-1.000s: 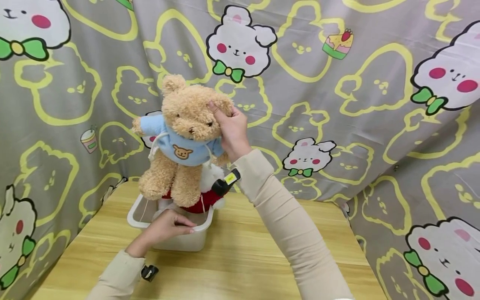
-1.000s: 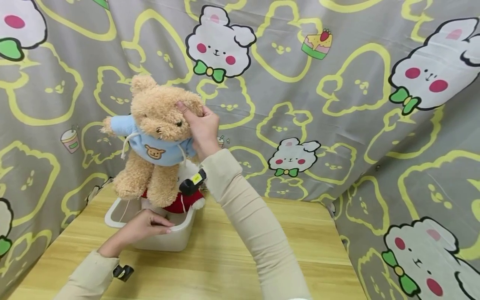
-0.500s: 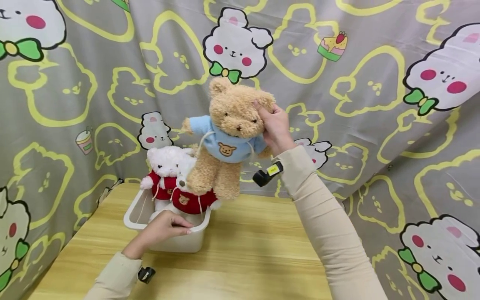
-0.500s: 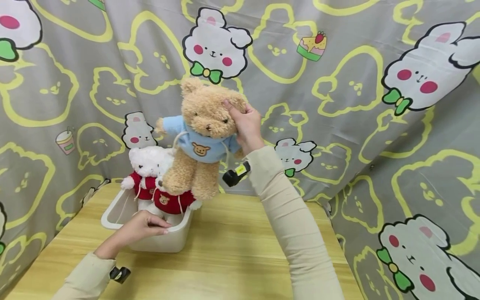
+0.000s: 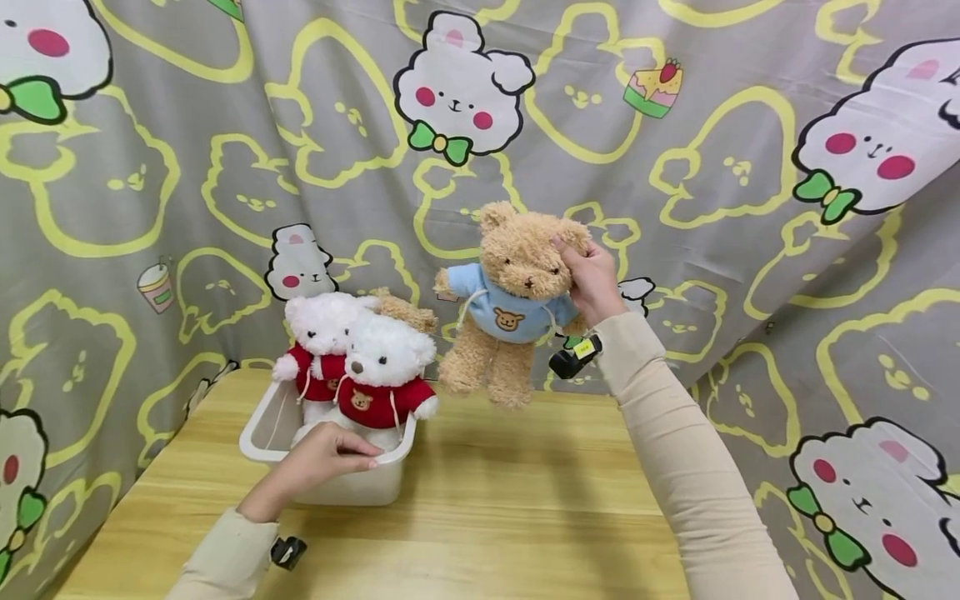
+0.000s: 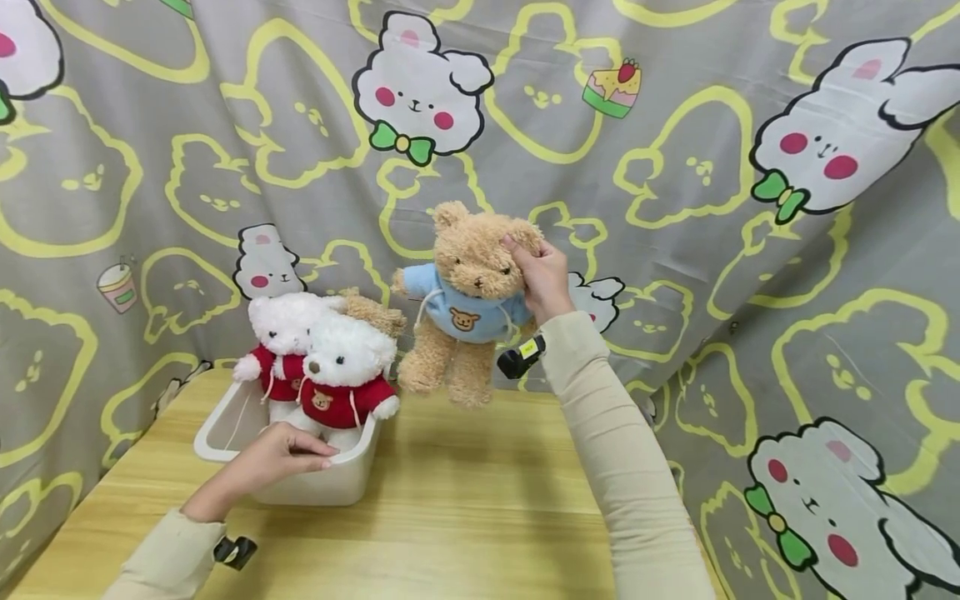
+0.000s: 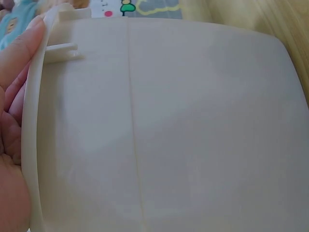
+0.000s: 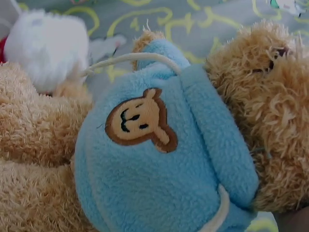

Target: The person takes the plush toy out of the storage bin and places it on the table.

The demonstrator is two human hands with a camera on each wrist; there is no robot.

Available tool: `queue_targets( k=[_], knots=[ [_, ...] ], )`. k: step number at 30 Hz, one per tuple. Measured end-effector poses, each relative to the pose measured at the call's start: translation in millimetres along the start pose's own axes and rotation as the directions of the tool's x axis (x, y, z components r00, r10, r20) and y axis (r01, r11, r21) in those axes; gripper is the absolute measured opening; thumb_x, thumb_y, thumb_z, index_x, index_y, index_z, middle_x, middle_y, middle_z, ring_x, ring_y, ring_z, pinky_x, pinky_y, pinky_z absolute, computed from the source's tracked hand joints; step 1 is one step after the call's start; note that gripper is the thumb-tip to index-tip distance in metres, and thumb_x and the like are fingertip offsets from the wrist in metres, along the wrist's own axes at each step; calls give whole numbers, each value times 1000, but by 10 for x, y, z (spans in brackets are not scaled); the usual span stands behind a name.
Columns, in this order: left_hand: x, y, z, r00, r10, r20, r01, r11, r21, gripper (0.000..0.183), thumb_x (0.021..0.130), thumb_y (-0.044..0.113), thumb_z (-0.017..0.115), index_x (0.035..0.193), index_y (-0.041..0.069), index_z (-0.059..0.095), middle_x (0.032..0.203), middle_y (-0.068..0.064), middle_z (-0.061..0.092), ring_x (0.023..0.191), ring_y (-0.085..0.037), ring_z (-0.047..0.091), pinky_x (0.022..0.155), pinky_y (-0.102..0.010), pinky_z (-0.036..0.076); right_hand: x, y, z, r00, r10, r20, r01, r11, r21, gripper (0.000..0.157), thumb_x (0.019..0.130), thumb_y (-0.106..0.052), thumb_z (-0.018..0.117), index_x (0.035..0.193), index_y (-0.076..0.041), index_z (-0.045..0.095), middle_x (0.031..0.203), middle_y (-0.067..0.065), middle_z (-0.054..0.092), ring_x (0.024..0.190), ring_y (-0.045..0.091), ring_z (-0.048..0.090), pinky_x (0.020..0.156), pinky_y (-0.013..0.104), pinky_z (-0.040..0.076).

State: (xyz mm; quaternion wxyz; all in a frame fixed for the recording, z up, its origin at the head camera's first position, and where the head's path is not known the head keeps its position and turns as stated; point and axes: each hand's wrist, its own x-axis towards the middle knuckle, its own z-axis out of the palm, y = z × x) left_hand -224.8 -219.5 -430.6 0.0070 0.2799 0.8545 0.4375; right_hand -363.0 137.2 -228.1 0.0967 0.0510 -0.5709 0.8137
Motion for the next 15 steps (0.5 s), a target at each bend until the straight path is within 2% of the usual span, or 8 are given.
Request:
queue_targets(
  k=[6,15],
  knots=[
    [12,-9,-2,1000,-7,-1,7,1000,5,17,81,16,74,90,2,76,85,-5,73,74,1,60,63,-21,51,66,191,-294,1000,12,1,-12,998,-54,34,87,-12,67,119,-2,57,99,1,61,86,11,61,71,20,52],
    [24,13,-5,1000,-26,-3,26,1000,14,18,81,19,74,90,3,76,86,-4,73,77,0,62,64,-21,51,192,760,-605,999,46,-8,-47,990,-132,34,86,-12,69,116,-1,58,94,-2,63,83,8,62,72,20,53]
  ],
)
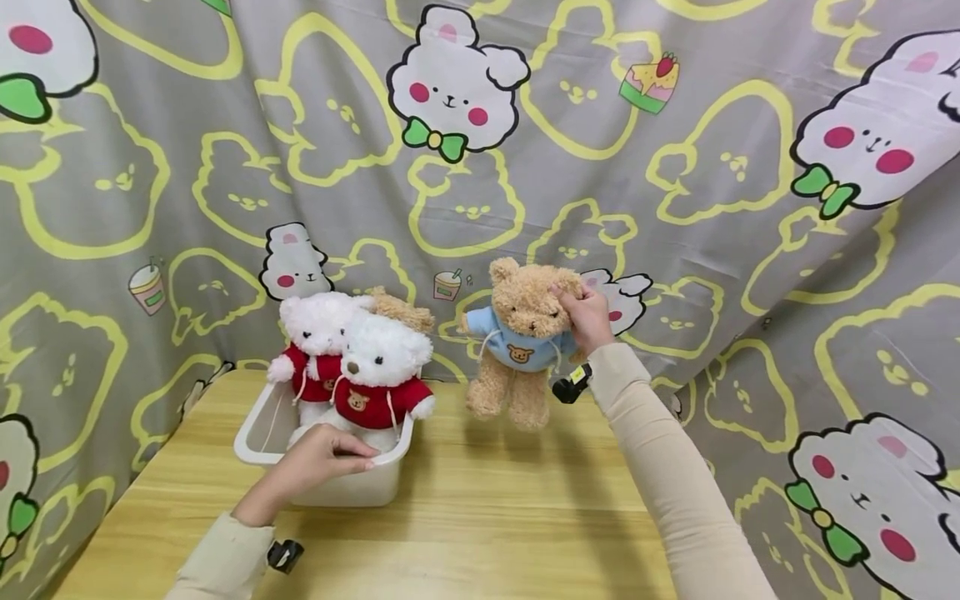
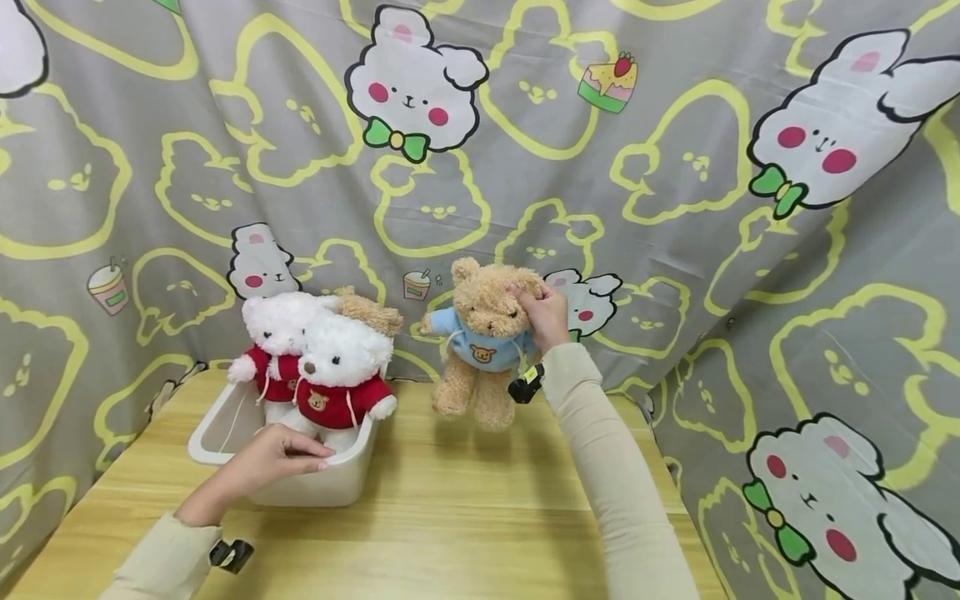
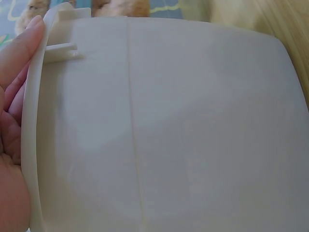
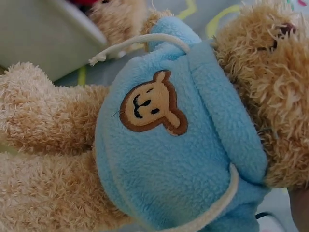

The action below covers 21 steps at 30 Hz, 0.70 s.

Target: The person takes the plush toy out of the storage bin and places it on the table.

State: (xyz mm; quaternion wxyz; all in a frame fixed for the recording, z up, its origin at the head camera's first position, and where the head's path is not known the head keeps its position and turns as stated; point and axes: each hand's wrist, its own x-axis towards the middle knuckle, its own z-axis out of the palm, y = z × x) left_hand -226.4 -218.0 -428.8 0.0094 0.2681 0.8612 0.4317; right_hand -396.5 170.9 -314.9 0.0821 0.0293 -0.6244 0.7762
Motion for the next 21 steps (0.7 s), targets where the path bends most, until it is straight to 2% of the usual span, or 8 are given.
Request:
queue_targets(
  k=[1,6,11,15,17,19,21],
  knots=[
    [-4,40,-4,1000,-2,-2,2,1000,2,17,81,17,74,90,2,76,86,-5,73,77,0,62,64,-21,51,7,65,-13,1000,6,1,-6,1000,-2,32,85,-12,70,113,-1,58,92,-2,64,82,8,62,71,21,53],
    [-10,38,6,1000,2,-7,-2,1000,0,17,81,18,74,89,4,76,85,-3,73,77,0,62,64,-21,51,20,374,-33,1000,25,-13,-25,1000,-12,27,85,-10,70,109,-2,60,83,-6,65,75,6,63,69,20,53],
    [-2,9,0,1000,23,-7,-23,1000,-5,18,81,20,74,89,4,76,85,-3,73,76,1,61,63,-21,51,32,646,-55,1000,19,24,-18,1000,-18,18,85,-6,68,101,-3,61,78,-5,65,70,6,63,65,21,53],
    [-11,2,3,1000,14,-4,-14,1000,-17,17,81,18,74,89,2,76,85,-5,73,76,1,61,63,-21,51,8,834,-54,996,42,73,-38,997,-61,27,85,-5,67,110,4,59,83,-3,65,73,7,62,67,22,53],
    [-13,-3,8,1000,6,3,-6,1000,-20,18,81,18,74,89,2,76,85,-5,73,76,1,61,64,-21,51,-10,904,-55,995,56,83,-50,996,-74,28,86,-5,67,111,4,59,83,-3,65,72,6,61,67,21,52],
    [-14,1,9,1000,-6,6,6,1000,-27,18,81,18,74,90,2,76,86,-5,73,76,1,61,64,-21,51,-19,958,-60,995,60,80,-54,996,-71,21,87,-5,66,106,0,61,77,-4,62,67,5,58,64,21,50],
    [-7,5,8,1000,-11,2,11,1000,-28,19,81,19,74,90,3,76,86,-4,73,76,1,61,64,-21,52,-22,994,-70,996,52,77,-46,996,-78,8,87,-6,66,93,-6,60,65,-6,53,56,4,49,58,20,46]
  ],
)
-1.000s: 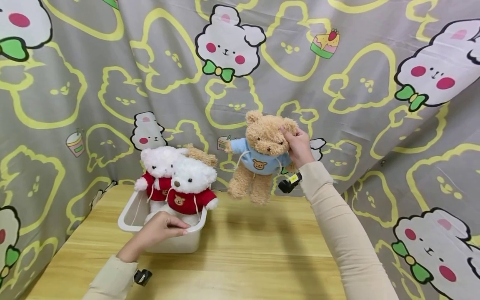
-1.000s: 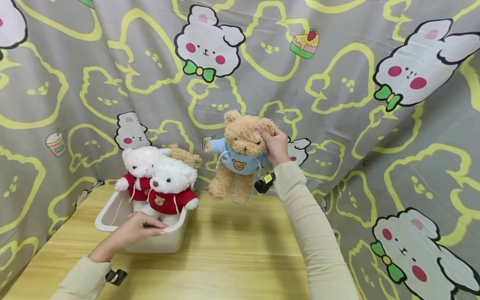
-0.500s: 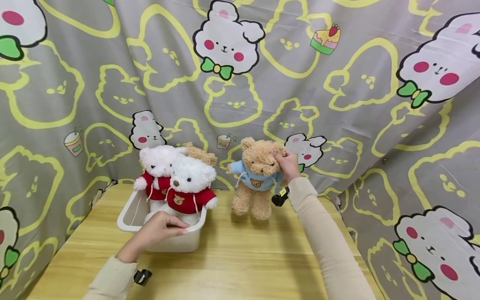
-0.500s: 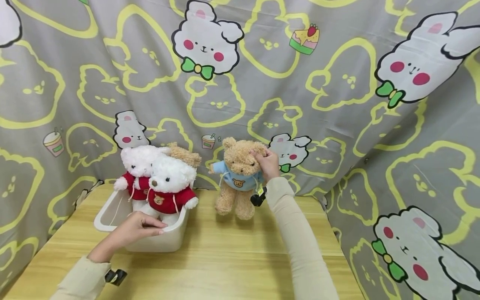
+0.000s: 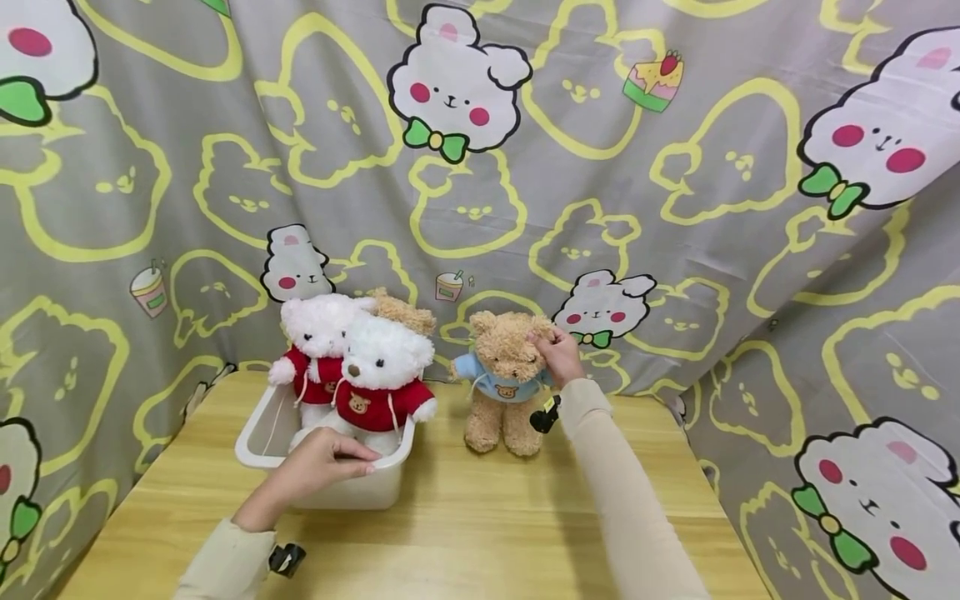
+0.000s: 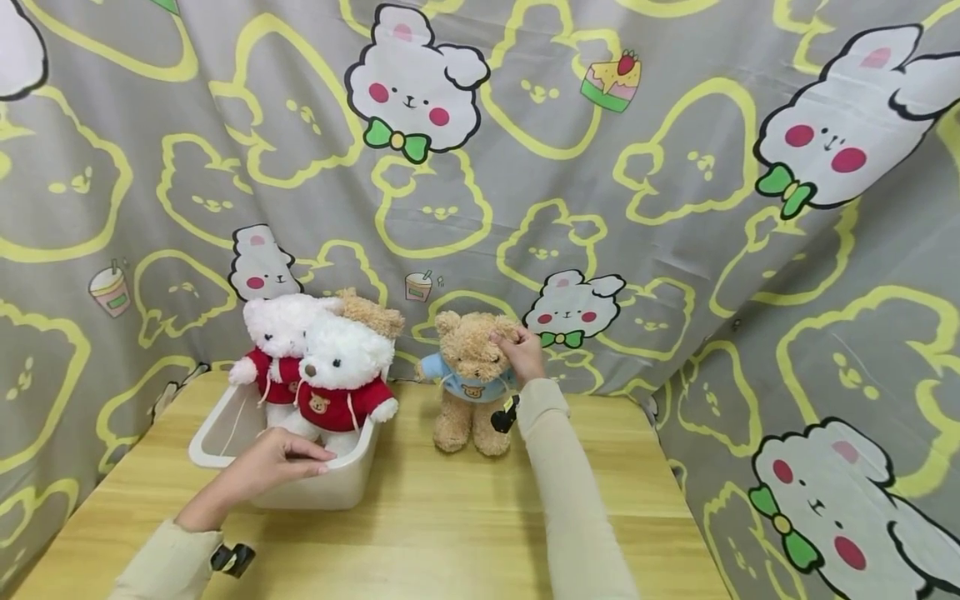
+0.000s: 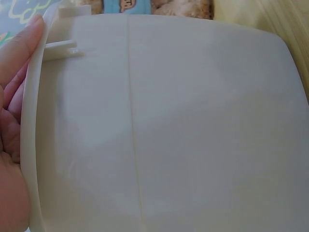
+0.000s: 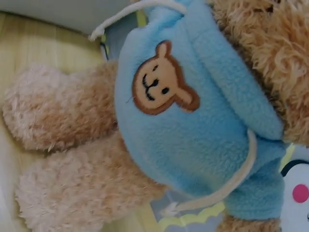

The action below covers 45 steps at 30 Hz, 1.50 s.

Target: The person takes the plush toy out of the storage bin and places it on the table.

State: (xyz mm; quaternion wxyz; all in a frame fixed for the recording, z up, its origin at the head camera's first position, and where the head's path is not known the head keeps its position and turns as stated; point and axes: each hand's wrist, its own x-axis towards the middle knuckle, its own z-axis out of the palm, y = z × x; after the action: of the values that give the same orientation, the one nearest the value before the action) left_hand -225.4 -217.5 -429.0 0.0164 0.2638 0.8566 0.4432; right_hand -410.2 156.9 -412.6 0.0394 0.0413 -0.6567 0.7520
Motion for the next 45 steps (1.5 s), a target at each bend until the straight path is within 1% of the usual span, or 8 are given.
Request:
queue_targets(
  k=[4,11,14,19,23,30,38,45],
  knots=[
    [1,16,1,1000,-1,-4,1,1000,-7,19,81,19,74,90,3,76,86,-4,73,77,0,61,64,-21,52,-32,49,-8,998,-4,60,12,992,-129,26,88,-15,68,73,-15,47,53,-5,32,45,8,31,51,25,36],
    [25,13,8,1000,13,-9,-13,1000,-6,19,82,19,74,91,2,76,87,-5,73,76,0,61,63,-21,52,-94,102,89,994,-24,108,56,951,-304,38,87,-20,69,74,-9,35,61,-1,32,54,11,34,59,33,41],
    [35,10,6,1000,18,-5,-18,1000,-6,19,82,18,74,91,2,75,86,-5,73,76,0,61,63,-21,51,-99,136,129,994,-42,98,77,922,-380,19,89,-18,67,92,-6,53,62,-1,41,55,10,39,60,32,43],
    [42,38,-12,1000,14,-1,-14,1000,5,19,81,19,74,91,3,76,86,-4,73,74,0,60,62,-21,51,-89,151,200,992,-105,68,124,877,-465,36,91,-16,63,125,-3,55,68,1,51,57,13,46,59,29,43],
    [44,52,-19,1000,1,1,-1,1000,3,19,81,20,74,92,4,76,87,-3,73,75,1,60,63,-21,51,-57,134,222,992,-128,23,123,867,-483,39,92,-15,62,128,-3,52,82,10,51,68,22,46,66,34,40],
    [41,27,11,1000,25,2,-25,1000,1,19,82,20,74,91,3,76,87,-4,73,76,1,61,63,-21,51,-16,150,166,991,-100,88,130,868,-479,58,92,-11,62,144,-6,35,144,18,39,132,34,35,105,47,35],
    [19,37,0,1000,18,7,-18,1000,-4,19,82,20,74,91,4,76,87,-4,73,78,0,62,64,-21,51,-54,21,269,985,-140,103,172,864,-473,49,96,-21,56,142,-11,42,145,10,42,132,31,36,104,46,36],
    [-8,51,-10,1000,9,12,-9,1000,-11,20,82,21,73,92,4,76,88,-5,73,78,-1,62,65,-21,52,-226,-293,590,972,-184,145,218,937,-273,49,98,-25,53,142,-7,40,146,15,38,133,31,36,107,47,32]
  ],
)
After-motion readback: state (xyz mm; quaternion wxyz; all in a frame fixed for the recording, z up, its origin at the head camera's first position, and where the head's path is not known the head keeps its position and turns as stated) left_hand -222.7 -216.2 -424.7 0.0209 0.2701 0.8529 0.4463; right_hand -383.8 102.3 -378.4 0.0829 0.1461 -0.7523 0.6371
